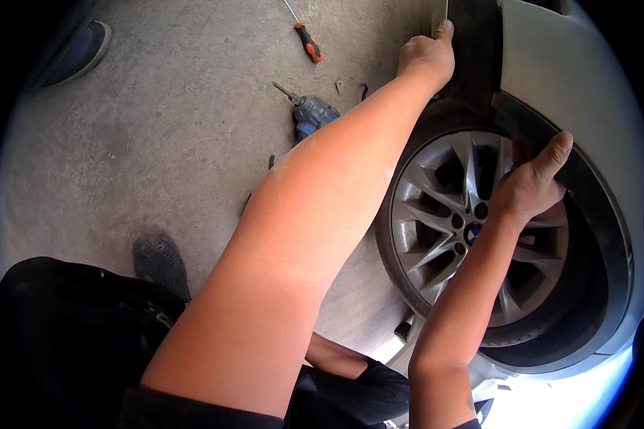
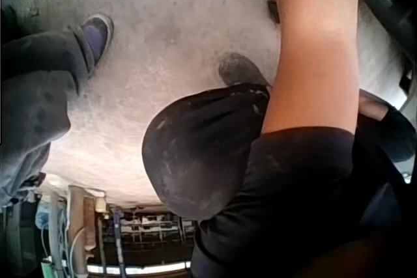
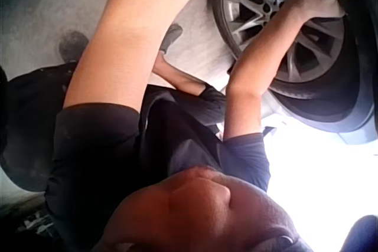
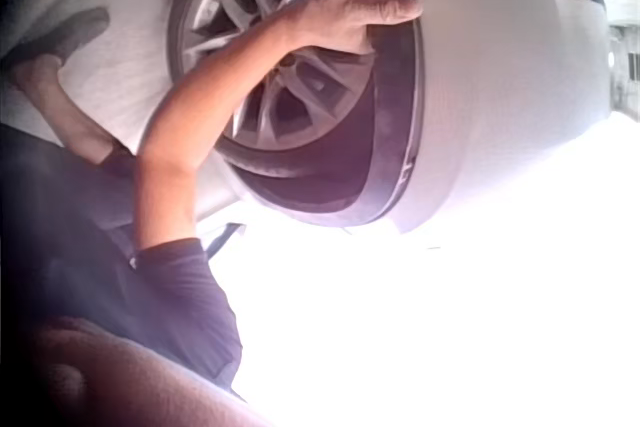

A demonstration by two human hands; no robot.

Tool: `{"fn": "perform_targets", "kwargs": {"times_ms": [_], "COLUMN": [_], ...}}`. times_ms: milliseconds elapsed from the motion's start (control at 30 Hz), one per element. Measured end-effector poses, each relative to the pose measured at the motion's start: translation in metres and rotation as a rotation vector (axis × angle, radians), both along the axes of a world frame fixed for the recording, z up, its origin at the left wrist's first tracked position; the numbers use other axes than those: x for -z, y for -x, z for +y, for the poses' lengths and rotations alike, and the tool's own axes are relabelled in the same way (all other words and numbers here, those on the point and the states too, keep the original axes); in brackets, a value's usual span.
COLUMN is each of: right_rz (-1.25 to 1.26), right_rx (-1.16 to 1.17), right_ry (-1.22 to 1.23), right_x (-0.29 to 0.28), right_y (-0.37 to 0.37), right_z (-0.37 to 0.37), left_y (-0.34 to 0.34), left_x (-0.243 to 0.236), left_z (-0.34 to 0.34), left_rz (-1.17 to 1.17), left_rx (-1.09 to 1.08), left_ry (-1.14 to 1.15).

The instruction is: The person aligns and secures a black plastic trim piece along the front wheel arch of a white car. They use a cordless impact driver to fasten screws and a screwdriver to adjust the fit, ensuring the trim is flush with the bumper.

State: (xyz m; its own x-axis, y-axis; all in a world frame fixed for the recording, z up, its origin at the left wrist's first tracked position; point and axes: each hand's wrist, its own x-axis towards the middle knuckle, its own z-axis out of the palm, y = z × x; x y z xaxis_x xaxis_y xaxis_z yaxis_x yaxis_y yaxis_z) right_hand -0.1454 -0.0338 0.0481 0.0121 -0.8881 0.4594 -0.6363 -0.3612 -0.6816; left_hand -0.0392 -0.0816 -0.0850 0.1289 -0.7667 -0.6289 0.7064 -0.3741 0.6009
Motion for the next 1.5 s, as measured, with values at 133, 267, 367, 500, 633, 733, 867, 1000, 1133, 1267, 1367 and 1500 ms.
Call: {"fn": "perform_targets", "kwargs": {"times_ms": [133, 267, 367, 500, 633, 733, 867, 1000, 1133, 1267, 1367, 1500], "right_rz": [-0.098, -0.135, -0.152, -0.095, -0.115, -0.127, -0.185, -0.051, -0.017, -0.018, -0.117, -0.062], "right_rx": [-0.013, -0.094, -0.124, -0.148, -0.216, -0.219, -0.211, -0.248, -0.281, -0.286, -0.276, -0.233], "right_ry": [-0.093, -0.173, -0.159, -0.239, -0.2, -0.233, -0.248, -0.199, -0.135, -0.126, -0.114, -0.156], "right_x": [-0.002, -0.005, -0.002, -0.003, -0.006, -0.005, -0.007, -0.006, -0.002, -0.003, 0.001, 0.002], "right_y": [-0.004, 0.012, 0.012, 0.023, 0.025, 0.027, 0.014, 0.025, 0.045, 0.038, 0.03, 0.025], "right_z": [0.001, -0.002, -0.007, -0.011, -0.012, -0.013, -0.002, -0.008, -0.022, -0.022, -0.017, -0.009], "left_y": [0.007, 0.015, 0.013, 0.003, 0.008, 0.014, 0.018, 0.017, 0.006, 0.002, 0.01, 0.017], "left_x": [0.015, 0.0, -0.018, -0.015, 0.005, 0.015, 0.026, 0.028, 0.013, 0.027, 0.031, 0.03], "left_z": [-0.01, -0.014, -0.01, -0.002, -0.006, -0.009, -0.014, -0.012, -0.009, -0.011, -0.006, -0.003], "left_rz": [-0.017, 0.049, 0.182, 0.228, 0.343, 0.3, 0.206, 0.126, 0.214, 0.327, 0.335, 0.16], "left_rx": [-0.046, -0.075, -0.043, -0.065, -0.09, -0.095, -0.102, -0.025, -0.025, -0.072, -0.114, -0.118], "left_ry": [0.011, -0.029, -0.048, -0.034, 0.072, 0.07, 0.051, 0.034, 0.027, 0.051, 0.122, 0.121]}}
